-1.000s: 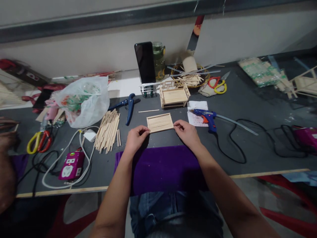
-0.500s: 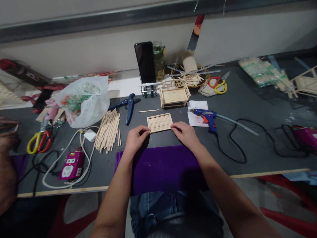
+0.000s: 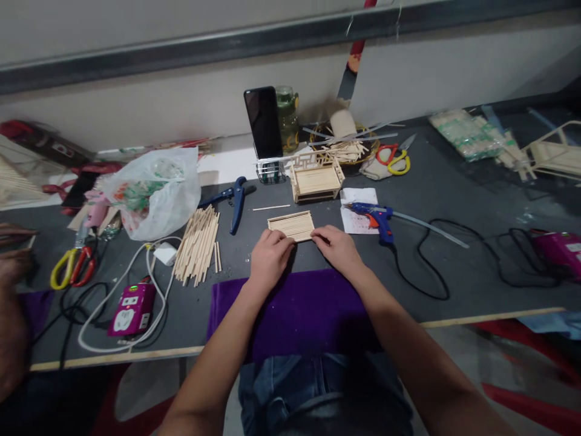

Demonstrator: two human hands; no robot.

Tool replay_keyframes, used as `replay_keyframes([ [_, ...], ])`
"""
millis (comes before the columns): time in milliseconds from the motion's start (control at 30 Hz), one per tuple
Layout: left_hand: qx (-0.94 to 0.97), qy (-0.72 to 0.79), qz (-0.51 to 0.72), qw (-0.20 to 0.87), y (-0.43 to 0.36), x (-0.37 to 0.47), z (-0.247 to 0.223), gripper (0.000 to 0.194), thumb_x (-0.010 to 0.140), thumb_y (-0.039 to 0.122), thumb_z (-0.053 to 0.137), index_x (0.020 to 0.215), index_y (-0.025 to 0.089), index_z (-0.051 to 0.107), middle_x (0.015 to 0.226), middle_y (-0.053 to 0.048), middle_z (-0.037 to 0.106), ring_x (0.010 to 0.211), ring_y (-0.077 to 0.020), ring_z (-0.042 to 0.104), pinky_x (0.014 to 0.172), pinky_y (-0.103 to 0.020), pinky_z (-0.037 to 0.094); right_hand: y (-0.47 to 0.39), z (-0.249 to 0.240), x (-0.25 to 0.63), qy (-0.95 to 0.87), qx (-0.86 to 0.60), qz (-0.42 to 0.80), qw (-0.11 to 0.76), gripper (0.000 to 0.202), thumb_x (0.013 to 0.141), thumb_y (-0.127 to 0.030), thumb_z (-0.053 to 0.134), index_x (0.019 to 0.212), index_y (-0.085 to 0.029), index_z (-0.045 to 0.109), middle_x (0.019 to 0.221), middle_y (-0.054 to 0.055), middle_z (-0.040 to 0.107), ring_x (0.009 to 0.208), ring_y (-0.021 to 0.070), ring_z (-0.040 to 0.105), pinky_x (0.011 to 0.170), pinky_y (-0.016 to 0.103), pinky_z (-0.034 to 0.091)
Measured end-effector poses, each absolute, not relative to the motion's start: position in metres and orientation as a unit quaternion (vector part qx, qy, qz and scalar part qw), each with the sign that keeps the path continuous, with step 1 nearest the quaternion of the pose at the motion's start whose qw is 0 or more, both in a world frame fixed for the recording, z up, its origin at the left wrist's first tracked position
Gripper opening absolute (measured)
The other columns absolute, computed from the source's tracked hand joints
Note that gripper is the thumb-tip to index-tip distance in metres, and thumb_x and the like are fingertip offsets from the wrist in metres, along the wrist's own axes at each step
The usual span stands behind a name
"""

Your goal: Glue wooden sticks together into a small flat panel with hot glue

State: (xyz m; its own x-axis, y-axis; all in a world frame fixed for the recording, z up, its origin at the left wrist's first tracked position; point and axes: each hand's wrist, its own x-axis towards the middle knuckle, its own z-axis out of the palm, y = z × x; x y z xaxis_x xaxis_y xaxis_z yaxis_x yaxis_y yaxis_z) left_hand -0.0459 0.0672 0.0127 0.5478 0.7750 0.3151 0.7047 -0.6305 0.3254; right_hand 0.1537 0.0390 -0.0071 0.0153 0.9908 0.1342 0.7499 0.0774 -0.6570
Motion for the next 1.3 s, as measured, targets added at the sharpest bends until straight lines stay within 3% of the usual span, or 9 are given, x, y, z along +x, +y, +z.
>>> replay_keyframes([
  [333, 0.895, 0.405, 0.187, -0.004, 0.071, -0.038, 0.000, 0.027, 0.095, 0.019, 0.044, 0.089, 0.021, 0.070, 0.083, -0.005, 0.064, 0.080, -0.0193, 0.052, 0.070, -0.030, 0.039, 0.035, 0.003, 0.159, -0.655, -0.650, 0.202, 0.327, 0.023, 0.088, -0.028, 0.048, 0.098, -0.022, 0.068, 0.086, 0.005, 0.068, 0.071, 0.0182, 0.061, 0.067, 0.029, 0.045],
  [467, 0.894, 0.410, 0.183, 0.004, 0.070, -0.039, 0.000, 0.026, 0.095, 0.019, 0.045, 0.090, 0.022, 0.070, 0.082, -0.005, 0.064, 0.080, -0.0185, 0.052, 0.070, -0.030, 0.039, 0.019, 0.020, 0.191, -0.585, -0.717, 0.103, 0.364, 0.025, 0.088, -0.032, 0.044, 0.089, -0.020, 0.066, 0.087, 0.008, 0.068, 0.078, 0.0208, 0.060, 0.073, 0.031, 0.043],
  [600, 0.892, 0.412, 0.188, 0.005, 0.070, -0.039, 0.000, 0.024, 0.095, 0.021, 0.046, 0.089, 0.022, 0.070, 0.082, -0.005, 0.064, 0.080, -0.0185, 0.052, 0.069, -0.030, 0.039, -0.004, 0.026, 0.229, -0.487, -0.823, 0.003, 0.292, 0.025, 0.084, -0.034, 0.045, 0.086, -0.018, 0.064, 0.077, 0.008, 0.062, 0.072, 0.0224, 0.054, 0.067, 0.033, 0.039],
  [700, 0.890, 0.411, 0.196, 0.004, 0.070, -0.039, -0.001, 0.024, 0.095, 0.022, 0.047, 0.089, 0.022, 0.070, 0.082, -0.005, 0.064, 0.080, -0.0185, 0.052, 0.069, -0.030, 0.038, -0.018, 0.022, 0.248, -0.466, -0.854, -0.035, 0.229, 0.030, 0.083, -0.039, 0.047, 0.091, -0.016, 0.064, 0.085, 0.012, 0.062, 0.081, 0.0263, 0.055, 0.068, 0.035, 0.039],
  [933, 0.889, 0.412, 0.198, 0.008, 0.070, -0.040, -0.004, 0.025, 0.095, 0.022, 0.046, 0.089, 0.022, 0.070, 0.083, -0.005, 0.064, 0.081, -0.0188, 0.052, 0.069, -0.030, 0.038, -0.020, 0.004, 0.256, -0.471, -0.858, 0.089, 0.186, 0.045, 0.084, -0.048, 0.046, 0.103, -0.012, 0.066, 0.086, 0.013, 0.066, 0.077, 0.0253, 0.059, 0.067, 0.034, 0.041],
  [1167, 0.891, 0.413, 0.190, 0.007, 0.070, -0.039, -0.002, 0.026, 0.096, 0.022, 0.045, 0.090, 0.022, 0.070, 0.084, -0.005, 0.064, 0.083, -0.0193, 0.051, 0.070, -0.031, 0.037, -0.005, 0.003, 0.251, -0.485, -0.855, 0.083, 0.161, 0.051, 0.084, -0.053, 0.046, 0.105, -0.012, 0.068, 0.089, 0.015, 0.066, 0.081, 0.0270, 0.059, 0.068, 0.034, 0.042],
  [1300, 0.892, 0.411, 0.190, 0.010, 0.070, -0.039, -0.001, 0.026, 0.096, 0.022, 0.044, 0.091, 0.022, 0.070, 0.084, -0.005, 0.063, 0.083, -0.0189, 0.051, 0.070, -0.030, 0.038, 0.004, 0.002, 0.247, -0.465, -0.864, 0.074, 0.178, 0.045, 0.083, -0.044, 0.046, 0.104, -0.012, 0.069, 0.093, 0.016, 0.066, 0.084, 0.0272, 0.059, 0.072, 0.035, 0.043],
])
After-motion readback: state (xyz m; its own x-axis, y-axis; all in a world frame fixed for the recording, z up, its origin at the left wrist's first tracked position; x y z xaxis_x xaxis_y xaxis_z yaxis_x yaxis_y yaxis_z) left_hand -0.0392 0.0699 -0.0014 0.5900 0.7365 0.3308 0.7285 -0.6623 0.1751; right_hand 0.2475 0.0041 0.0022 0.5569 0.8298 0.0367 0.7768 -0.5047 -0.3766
